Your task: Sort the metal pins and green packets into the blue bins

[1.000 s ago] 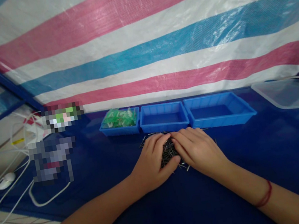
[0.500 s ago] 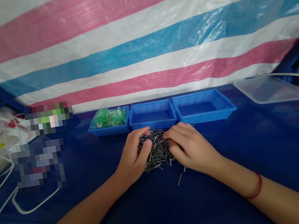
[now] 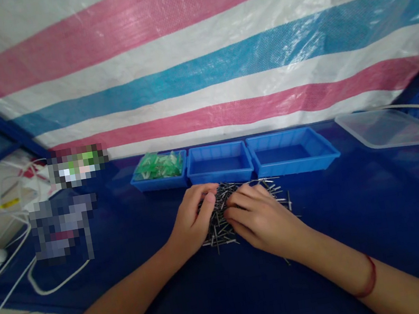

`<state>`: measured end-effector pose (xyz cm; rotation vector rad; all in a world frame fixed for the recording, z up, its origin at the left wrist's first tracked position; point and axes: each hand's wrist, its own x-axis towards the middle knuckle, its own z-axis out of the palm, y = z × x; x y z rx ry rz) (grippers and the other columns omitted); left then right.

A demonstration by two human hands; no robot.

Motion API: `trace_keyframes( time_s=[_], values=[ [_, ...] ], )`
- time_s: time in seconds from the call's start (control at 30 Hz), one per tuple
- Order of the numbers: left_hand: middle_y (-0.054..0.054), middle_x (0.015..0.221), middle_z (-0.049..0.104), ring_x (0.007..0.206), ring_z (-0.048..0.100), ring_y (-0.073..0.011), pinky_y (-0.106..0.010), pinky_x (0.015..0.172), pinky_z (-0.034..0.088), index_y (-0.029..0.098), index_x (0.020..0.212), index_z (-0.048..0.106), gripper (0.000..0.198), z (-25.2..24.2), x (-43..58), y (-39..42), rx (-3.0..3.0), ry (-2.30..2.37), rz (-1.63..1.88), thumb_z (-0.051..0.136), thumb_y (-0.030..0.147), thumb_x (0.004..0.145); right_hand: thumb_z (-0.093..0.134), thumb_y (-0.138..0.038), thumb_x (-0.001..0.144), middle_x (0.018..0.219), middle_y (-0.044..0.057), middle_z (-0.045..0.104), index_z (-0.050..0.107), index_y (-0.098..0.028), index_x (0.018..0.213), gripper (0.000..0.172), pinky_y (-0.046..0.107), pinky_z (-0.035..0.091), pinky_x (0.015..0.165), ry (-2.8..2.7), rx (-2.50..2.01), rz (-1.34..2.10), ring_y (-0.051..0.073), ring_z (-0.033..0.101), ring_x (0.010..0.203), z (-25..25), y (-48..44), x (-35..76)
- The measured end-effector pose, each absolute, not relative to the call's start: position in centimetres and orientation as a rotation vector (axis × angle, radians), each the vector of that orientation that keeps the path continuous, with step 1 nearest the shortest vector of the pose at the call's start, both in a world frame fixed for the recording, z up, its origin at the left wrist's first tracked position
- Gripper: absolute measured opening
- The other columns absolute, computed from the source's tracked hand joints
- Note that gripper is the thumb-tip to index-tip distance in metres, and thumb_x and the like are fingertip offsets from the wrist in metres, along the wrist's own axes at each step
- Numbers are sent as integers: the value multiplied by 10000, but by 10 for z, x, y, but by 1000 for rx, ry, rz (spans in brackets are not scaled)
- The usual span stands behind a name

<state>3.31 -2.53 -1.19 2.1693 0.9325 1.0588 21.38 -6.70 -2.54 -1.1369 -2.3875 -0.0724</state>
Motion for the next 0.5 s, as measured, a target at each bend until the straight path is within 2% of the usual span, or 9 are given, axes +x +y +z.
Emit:
trace_keyframes(
  time_s=[0.1,0.27,0.4,0.5],
  values=[
    [-71,1015,657,1008,575,-198,-363,920,446,185,1010,628,232,-11,33,-25,2245,913,1038,422,271,949,443,-202,927,919,84,636,629,-191,936,186,376,388,768,-2395,-1191,-125,223,532,909,-28,-68,213],
    [-61,990,662,982,535,-223,-390,894,422,197,945,685,192,-13,33,-27,2506,992,924,572,327,858,414,-142,919,945,104,643,584,-173,938,174,386,400,770,-2279,-1260,-161,237,551,905,-27,-69,215],
    [-49,999,674,982,520,-210,-375,862,407,220,956,694,242,-16,32,-29,2612,988,810,508,369,916,410,-171,930,889,84,663,577,-196,931,169,377,437,763,-2116,-1231,-84,219,585,836,-21,-71,217],
    [-43,978,687,962,538,-196,-365,854,407,216,973,682,265,-16,32,-29,2561,977,796,480,382,937,470,-249,921,922,66,665,571,-219,973,117,352,480,770,-1909,-1248,103,202,617,841,-22,-74,215]
  ],
)
